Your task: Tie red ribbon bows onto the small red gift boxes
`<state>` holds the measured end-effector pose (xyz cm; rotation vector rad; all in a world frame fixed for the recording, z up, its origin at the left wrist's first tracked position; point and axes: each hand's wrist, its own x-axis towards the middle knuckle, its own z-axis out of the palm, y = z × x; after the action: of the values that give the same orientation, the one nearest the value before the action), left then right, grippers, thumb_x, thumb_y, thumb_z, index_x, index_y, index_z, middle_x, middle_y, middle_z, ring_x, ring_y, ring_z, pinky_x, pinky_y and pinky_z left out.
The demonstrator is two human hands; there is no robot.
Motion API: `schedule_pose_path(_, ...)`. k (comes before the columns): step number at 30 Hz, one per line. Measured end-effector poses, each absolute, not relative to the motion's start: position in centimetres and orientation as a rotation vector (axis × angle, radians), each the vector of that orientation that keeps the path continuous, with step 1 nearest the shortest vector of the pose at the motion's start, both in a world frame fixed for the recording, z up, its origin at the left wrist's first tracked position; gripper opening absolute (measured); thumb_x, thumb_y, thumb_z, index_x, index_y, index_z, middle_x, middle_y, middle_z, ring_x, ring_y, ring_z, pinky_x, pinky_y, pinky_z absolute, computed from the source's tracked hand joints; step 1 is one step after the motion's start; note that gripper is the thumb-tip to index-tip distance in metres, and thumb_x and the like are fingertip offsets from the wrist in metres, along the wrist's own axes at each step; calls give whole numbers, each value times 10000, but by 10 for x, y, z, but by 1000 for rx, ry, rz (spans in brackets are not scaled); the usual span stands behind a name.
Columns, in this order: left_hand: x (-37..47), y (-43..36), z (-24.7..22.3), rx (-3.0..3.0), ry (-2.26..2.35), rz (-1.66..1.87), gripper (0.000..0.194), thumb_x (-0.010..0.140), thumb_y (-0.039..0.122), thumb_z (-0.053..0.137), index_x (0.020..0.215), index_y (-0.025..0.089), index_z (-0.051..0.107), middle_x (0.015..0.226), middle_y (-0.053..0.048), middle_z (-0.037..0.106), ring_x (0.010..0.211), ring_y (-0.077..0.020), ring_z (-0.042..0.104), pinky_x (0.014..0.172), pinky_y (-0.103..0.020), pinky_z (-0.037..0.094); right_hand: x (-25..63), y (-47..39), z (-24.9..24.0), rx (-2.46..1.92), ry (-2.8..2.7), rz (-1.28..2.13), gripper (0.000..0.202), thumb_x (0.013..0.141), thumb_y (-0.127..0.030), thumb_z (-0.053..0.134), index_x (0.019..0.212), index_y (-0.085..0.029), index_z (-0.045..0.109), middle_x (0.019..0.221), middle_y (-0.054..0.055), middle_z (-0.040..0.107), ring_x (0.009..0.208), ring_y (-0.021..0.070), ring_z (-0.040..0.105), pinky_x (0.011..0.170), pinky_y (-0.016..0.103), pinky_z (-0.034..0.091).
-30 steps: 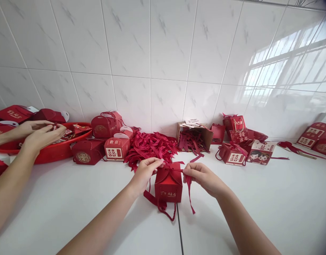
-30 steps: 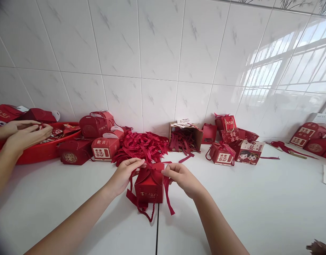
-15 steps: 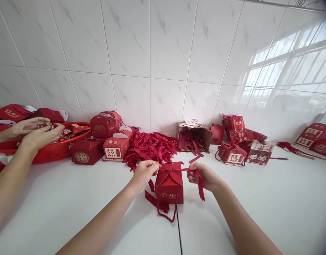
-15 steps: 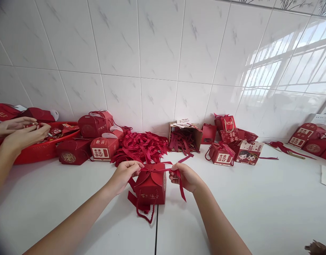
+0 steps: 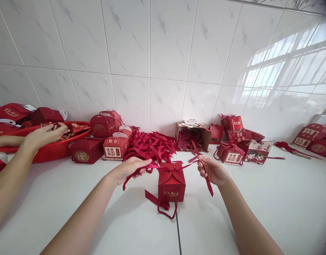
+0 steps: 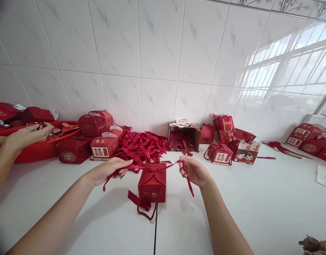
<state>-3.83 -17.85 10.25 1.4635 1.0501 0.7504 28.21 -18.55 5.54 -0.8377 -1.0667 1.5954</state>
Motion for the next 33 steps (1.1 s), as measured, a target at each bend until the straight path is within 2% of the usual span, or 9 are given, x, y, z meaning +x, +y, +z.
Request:
schedule_pose_path(2, -46, -179, 110, 1430, 943, 800, 352, 752, 412, 668, 526, 144, 647, 535, -26, 564, 525, -113, 478, 475, -228, 313, 286, -188, 60, -817, -1057, 1526, 186, 656, -316, 602, 823, -248, 559, 770, -11, 605, 575, 120, 520, 465, 225, 327)
schedule_pose_path(5, -46, -178, 121, 1368, 785, 962, 241, 762, 349, 671, 676, 130, 726, 788, -63, 693, 661, -148, 560, 618, -260, 430, 284, -192, 71, -761, -1077, 1421, 259, 622, -250, 565, 875, -277, 612, 903, -7, 638, 634, 131, 560, 479, 234, 354)
schedule_pose_path(9, -23, -175, 140, 1324, 623, 1100, 239, 790, 375, 634, 782, 159, 736, 1048, -97, 691, 915, -223, 616, 810, -318, 470, 271, -194, 97, -707, -1150, 1354, 264, 653, -326, 681, 911, -273, 655, 939, 2, 665, 588, 108, 568, 428, 214, 319)
schedule_pose_path(11, -8, -174, 150, 1323, 566, 1158, 270, 807, 400, 604, 858, 168, 732, 1065, -97, 690, 968, -235, 616, 812, -320, 471, 260, -195, 112, -729, -1187, 1284, 267, 668, -403, 715, 868, -232, 667, 780, 5, 663, 480, 83, 505, 390, 213, 278)
schedule_pose_path(13, 5, -174, 160, 1354, 536, 1213, 322, 820, 429, 577, 942, 169, 723, 1078, -93, 690, 1005, -236, 608, 828, -317, 461, 249, -195, 128, -747, -1226, 1174, 288, 682, -444, 723, 818, -195, 672, 549, -32, 567, 394, 59, 401, 372, 211, 249)
schedule_pose_path(15, 17, -177, 167, 1405, 531, 1256, 367, 827, 445, 560, 1015, 168, 709, 1111, -87, 681, 1051, -236, 589, 863, -316, 443, 240, -196, 143, -768, -1265, 1046, 301, 685, -455, 731, 784, -177, 669, 435, -65, 456, 367, 50, 333, 364, 207, 228)
schedule_pose_path(25, 38, -191, 180, 1533, 475, 1366, 332, 821, 363, 586, 1088, 196, 689, 1208, -70, 639, 1111, -252, 563, 886, -343, 433, 217, -196, 180, -864, -1448, 831, 391, 722, -540, 664, 820, -164, 705, 455, -76, 356, 397, 51, 289, 391, 219, 216)
schedule_pose_path(30, 40, -195, 181, 1559, 508, 1340, 341, 803, 347, 597, 1106, 215, 686, 1135, -65, 677, 1083, -246, 581, 913, -356, 417, 212, -195, 188, -839, -1561, 854, 365, 706, -534, 684, 741, -170, 687, 573, -10, 562, 524, 95, 478, 455, 222, 332)
schedule_pose_path(33, 42, -195, 181, 1558, 534, 1342, 334, 781, 339, 624, 1089, 233, 696, 1138, -59, 675, 1109, -245, 562, 942, -359, 394, 207, -196, 194, -833, -1609, 853, 361, 700, -527, 697, 688, -169, 658, 566, -4, 576, 546, 107, 505, 466, 224, 358)
